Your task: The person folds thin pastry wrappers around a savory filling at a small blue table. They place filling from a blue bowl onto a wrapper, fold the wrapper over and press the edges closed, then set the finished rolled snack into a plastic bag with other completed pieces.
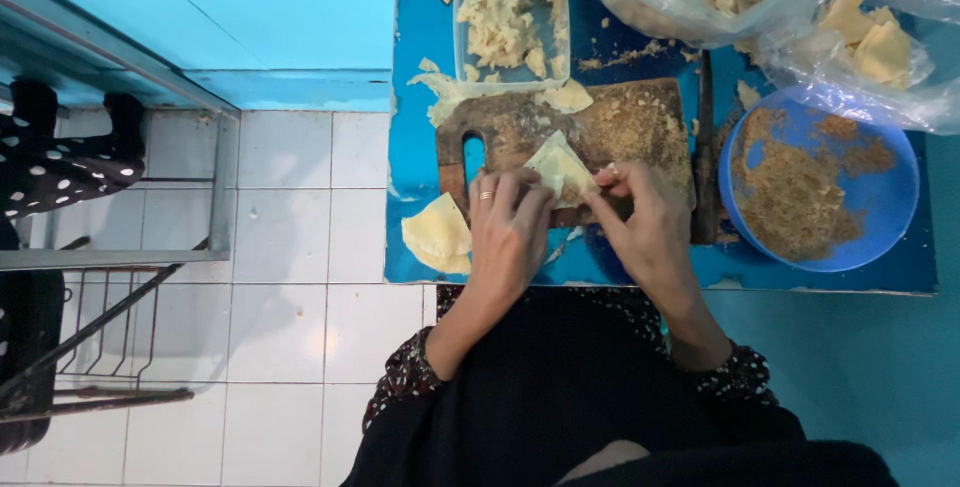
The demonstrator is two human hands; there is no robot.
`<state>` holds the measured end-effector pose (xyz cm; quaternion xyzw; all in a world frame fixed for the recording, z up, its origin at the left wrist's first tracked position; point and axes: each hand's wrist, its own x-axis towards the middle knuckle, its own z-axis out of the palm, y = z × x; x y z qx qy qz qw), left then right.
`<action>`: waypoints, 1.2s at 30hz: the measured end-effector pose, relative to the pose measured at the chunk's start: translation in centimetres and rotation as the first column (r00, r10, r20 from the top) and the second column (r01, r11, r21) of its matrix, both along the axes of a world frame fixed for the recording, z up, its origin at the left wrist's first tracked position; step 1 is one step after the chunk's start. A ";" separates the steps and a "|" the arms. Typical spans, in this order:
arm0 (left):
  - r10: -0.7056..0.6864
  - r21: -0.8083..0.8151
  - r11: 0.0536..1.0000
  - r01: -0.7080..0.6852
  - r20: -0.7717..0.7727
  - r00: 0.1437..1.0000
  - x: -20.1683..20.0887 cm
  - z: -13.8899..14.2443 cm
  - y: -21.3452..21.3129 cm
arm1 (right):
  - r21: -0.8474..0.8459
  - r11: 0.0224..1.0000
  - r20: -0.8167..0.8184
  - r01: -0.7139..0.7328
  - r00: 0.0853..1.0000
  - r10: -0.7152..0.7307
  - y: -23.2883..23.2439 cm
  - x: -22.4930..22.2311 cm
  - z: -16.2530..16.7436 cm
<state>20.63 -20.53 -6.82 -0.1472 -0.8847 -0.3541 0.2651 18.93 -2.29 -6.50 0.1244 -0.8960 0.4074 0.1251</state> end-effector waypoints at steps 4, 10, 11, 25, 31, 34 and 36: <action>-0.005 0.004 1.000 0.005 0.004 1.000 -0.1 -0.3 0.1 | 0.127 0.991 -0.093 0.048 0.995 -0.036 0.1 0.1 0.0; -0.002 -0.026 1.000 0.002 -0.005 1.000 0.0 -0.7 0.1 | 0.247 0.966 -0.175 0.072 0.984 -0.029 0.0 0.3 0.1; -0.003 -0.027 1.000 0.003 -0.007 1.000 -0.1 -0.8 0.1 | 0.237 0.970 -0.153 0.060 0.988 -0.024 0.0 0.2 0.1; 0.037 -0.152 0.988 -0.034 0.017 0.999 -0.5 -1.1 -0.3 | -0.178 0.984 0.027 -0.010 1.000 0.015 -1.3 -0.9 -0.6; -0.039 -0.353 0.935 0.026 -0.028 0.999 -1.3 -1.4 -2.2 | 0.086 0.945 -0.119 -0.317 0.938 0.325 -0.2 -2.5 0.6; -0.034 -0.419 0.908 0.008 -0.056 0.998 -2.7 -1.9 -2.3 | 0.135 0.907 -0.144 -0.399 0.898 0.417 0.1 -3.5 0.8; -0.021 -0.395 0.919 0.004 -0.040 0.999 -3.8 -2.2 -2.2 | 0.162 0.901 -0.165 -0.404 0.889 0.428 -0.2 -4.0 0.6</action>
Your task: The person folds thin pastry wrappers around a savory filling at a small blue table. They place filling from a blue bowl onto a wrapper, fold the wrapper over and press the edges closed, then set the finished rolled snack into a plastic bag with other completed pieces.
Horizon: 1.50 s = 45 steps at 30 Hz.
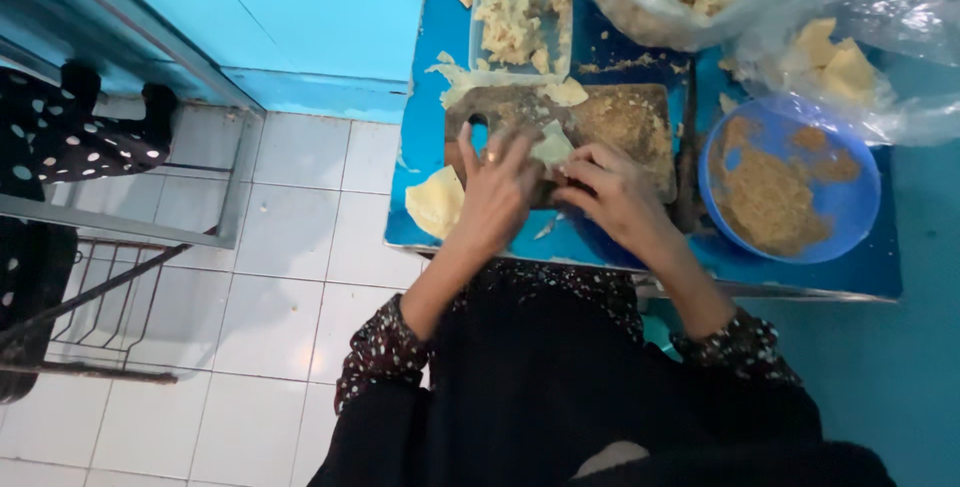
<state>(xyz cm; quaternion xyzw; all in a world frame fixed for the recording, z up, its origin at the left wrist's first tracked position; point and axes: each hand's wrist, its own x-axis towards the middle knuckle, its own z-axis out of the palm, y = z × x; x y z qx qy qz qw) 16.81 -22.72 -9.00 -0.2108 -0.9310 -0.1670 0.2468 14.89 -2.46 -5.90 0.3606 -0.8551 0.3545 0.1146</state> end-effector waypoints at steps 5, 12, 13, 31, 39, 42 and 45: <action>-0.025 0.199 0.980 0.012 0.064 0.998 -2.3 0.9 -0.5 | 0.019 0.994 0.121 0.108 0.987 -0.110 -1.2 -3.3 0.1; 0.161 0.247 0.952 -0.178 0.090 0.983 -3.7 4.3 0.8 | -0.185 0.982 -0.164 0.031 0.984 -0.062 -3.0 -5.4 2.1; 0.145 0.240 0.958 -0.159 0.073 0.987 -3.4 4.6 0.9 | -0.195 0.979 -0.003 0.065 0.998 -0.067 -3.1 -5.1 2.4; 0.035 -0.091 0.995 -0.050 -0.157 0.987 -4.0 6.4 -0.9 | 0.126 0.985 -0.258 0.115 0.963 -0.079 -3.2 -4.1 4.5; 0.077 0.189 0.978 -0.092 0.085 0.993 -4.9 7.0 -0.4 | 0.099 0.980 -0.253 0.173 0.957 -0.143 -3.5 -5.1 4.1; 0.033 0.262 0.963 -0.062 0.114 0.993 -4.5 6.4 -0.9 | 0.079 0.971 -0.050 0.227 0.973 -0.224 -3.5 -6.0 3.6; 0.051 0.212 0.975 -0.065 0.069 0.996 -4.4 5.1 -1.1 | 0.046 0.975 -0.044 0.219 0.975 -0.217 -3.0 -6.5 2.3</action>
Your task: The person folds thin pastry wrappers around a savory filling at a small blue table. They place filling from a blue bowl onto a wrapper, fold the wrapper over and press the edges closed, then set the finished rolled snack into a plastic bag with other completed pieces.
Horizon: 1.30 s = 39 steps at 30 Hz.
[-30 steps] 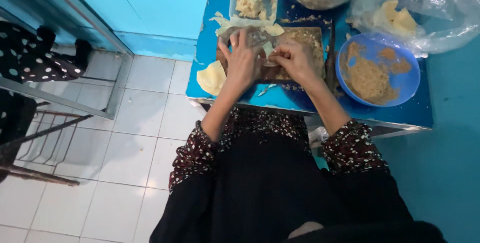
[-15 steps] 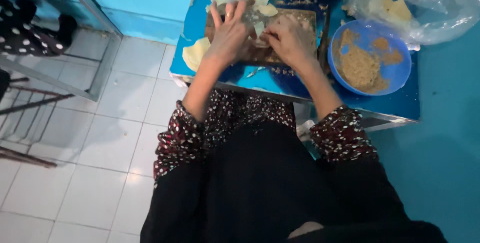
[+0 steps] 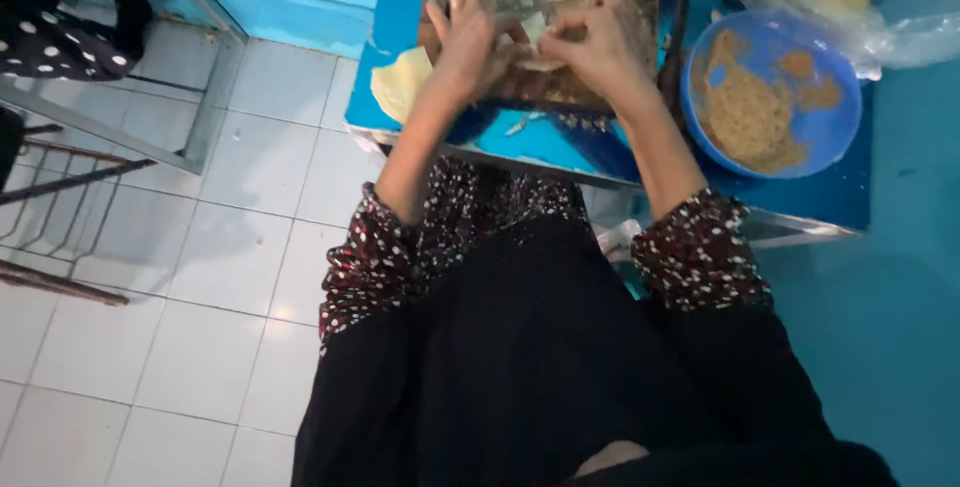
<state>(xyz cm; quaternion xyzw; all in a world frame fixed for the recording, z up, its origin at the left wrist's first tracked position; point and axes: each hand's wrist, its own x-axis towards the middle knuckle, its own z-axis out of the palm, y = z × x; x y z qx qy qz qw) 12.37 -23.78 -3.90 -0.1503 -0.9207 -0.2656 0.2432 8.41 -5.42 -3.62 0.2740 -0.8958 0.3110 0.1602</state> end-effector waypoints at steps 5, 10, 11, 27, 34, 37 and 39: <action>0.116 0.029 0.992 -0.123 0.184 0.976 -1.9 -1.7 1.2 | -0.016 0.998 -0.107 -0.066 0.992 0.064 1.4 0.9 -2.1; 0.164 0.154 0.971 -0.182 0.120 0.979 -1.3 -3.9 1.8 | 0.104 0.994 -0.260 0.016 0.965 0.012 2.2 0.9 -4.4; 0.142 0.187 0.972 -0.145 0.026 0.989 -0.8 -4.3 1.7 | 0.057 0.998 -0.188 0.009 0.982 0.002 2.2 0.6 -4.7; 0.237 -0.027 0.969 -0.245 -0.171 0.956 1.8 -4.8 1.2 | 0.205 0.973 -0.140 0.106 0.987 -0.078 0.7 -0.6 -4.4; 0.427 0.186 0.901 -0.392 -0.217 0.878 11.1 -4.1 -5.9 | 0.229 0.973 -0.191 0.010 0.981 0.034 2.5 -3.6 -3.1; 0.572 0.221 0.816 -0.534 -0.187 0.798 15.6 -4.6 -9.9 | 0.185 0.967 -0.116 -0.177 0.973 0.200 3.2 -3.5 -2.5; 0.632 0.242 0.767 -0.594 -0.123 0.765 18.3 -5.6 -11.7 | 0.191 0.964 -0.147 -0.183 0.966 0.212 2.8 -3.0 -3.1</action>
